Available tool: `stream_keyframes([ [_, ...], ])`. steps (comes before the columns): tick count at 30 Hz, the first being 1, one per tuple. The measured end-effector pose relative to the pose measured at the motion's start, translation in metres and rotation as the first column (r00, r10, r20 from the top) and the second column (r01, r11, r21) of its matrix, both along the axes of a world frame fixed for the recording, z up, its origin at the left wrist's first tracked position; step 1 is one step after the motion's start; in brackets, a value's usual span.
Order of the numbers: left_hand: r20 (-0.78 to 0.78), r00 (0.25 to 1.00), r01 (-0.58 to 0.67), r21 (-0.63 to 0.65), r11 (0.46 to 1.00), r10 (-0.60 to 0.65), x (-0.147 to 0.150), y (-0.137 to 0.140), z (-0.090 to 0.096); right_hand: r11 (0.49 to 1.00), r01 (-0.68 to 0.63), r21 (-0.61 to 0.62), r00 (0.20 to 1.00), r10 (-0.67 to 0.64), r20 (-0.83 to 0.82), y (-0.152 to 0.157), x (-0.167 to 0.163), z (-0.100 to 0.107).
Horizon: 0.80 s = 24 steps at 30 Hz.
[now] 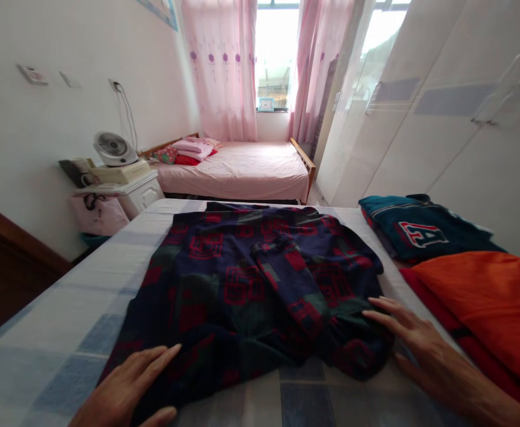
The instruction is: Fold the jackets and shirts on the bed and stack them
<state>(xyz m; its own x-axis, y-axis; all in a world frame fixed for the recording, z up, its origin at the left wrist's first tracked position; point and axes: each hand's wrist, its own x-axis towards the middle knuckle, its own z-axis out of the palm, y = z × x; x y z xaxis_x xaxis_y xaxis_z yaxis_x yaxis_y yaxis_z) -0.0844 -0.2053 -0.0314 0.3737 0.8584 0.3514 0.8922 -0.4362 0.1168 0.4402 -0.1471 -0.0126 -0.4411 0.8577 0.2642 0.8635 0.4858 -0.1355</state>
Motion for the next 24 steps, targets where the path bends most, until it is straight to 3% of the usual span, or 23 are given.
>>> stream_keyframes([
  [4, 0.047, 0.998, 0.053, -0.127, 0.991, -0.048, 0.016, 0.0, 0.013, 0.999, -0.035, 0.024, 0.996, 0.037, -0.078, -0.003, -0.005, -0.003],
  [8, 0.094, 0.993, 0.098, -0.318, 0.943, -0.071, 0.028, -0.005, 0.028, 0.997, 0.081, -0.018, 0.95, -0.083, -0.301, -0.01, 0.009, 0.002],
  [13, 0.16, 0.987, 0.08, -0.445, 0.892, -0.009, 0.027, -0.018, 0.049, 0.985, 0.104, -0.136, 0.942, -0.141, -0.305, -0.017, 0.032, -0.008],
  [15, 0.191, 0.978, 0.005, -0.42, 0.907, 0.083, 0.019, -0.017, 0.049, 0.974, 0.175, -0.144, 0.927, -0.213, -0.31, -0.017, 0.02, -0.003],
  [17, 0.2, 0.954, -0.148, -0.337, 0.93, 0.224, 0.008, -0.011, 0.043, 0.944, 0.277, -0.183, 0.902, -0.32, -0.29, -0.016, -0.005, 0.009],
  [19, 0.177, 0.916, -0.311, -0.252, 0.916, 0.359, -0.002, -0.005, 0.033, 0.919, 0.296, -0.26, 0.897, -0.362, -0.255, -0.014, -0.035, 0.019],
  [21, 0.13, 0.889, -0.409, -0.201, 0.89, 0.438, -0.008, -0.001, 0.025, 0.924, 0.231, -0.304, 0.921, -0.308, -0.237, -0.011, -0.064, 0.022],
  [24, 0.048, 0.856, -0.503, -0.162, 0.849, 0.516, -0.009, -0.002, 0.024, 0.958, 0.135, -0.252, 0.957, -0.192, -0.218, -0.007, -0.094, 0.015],
])
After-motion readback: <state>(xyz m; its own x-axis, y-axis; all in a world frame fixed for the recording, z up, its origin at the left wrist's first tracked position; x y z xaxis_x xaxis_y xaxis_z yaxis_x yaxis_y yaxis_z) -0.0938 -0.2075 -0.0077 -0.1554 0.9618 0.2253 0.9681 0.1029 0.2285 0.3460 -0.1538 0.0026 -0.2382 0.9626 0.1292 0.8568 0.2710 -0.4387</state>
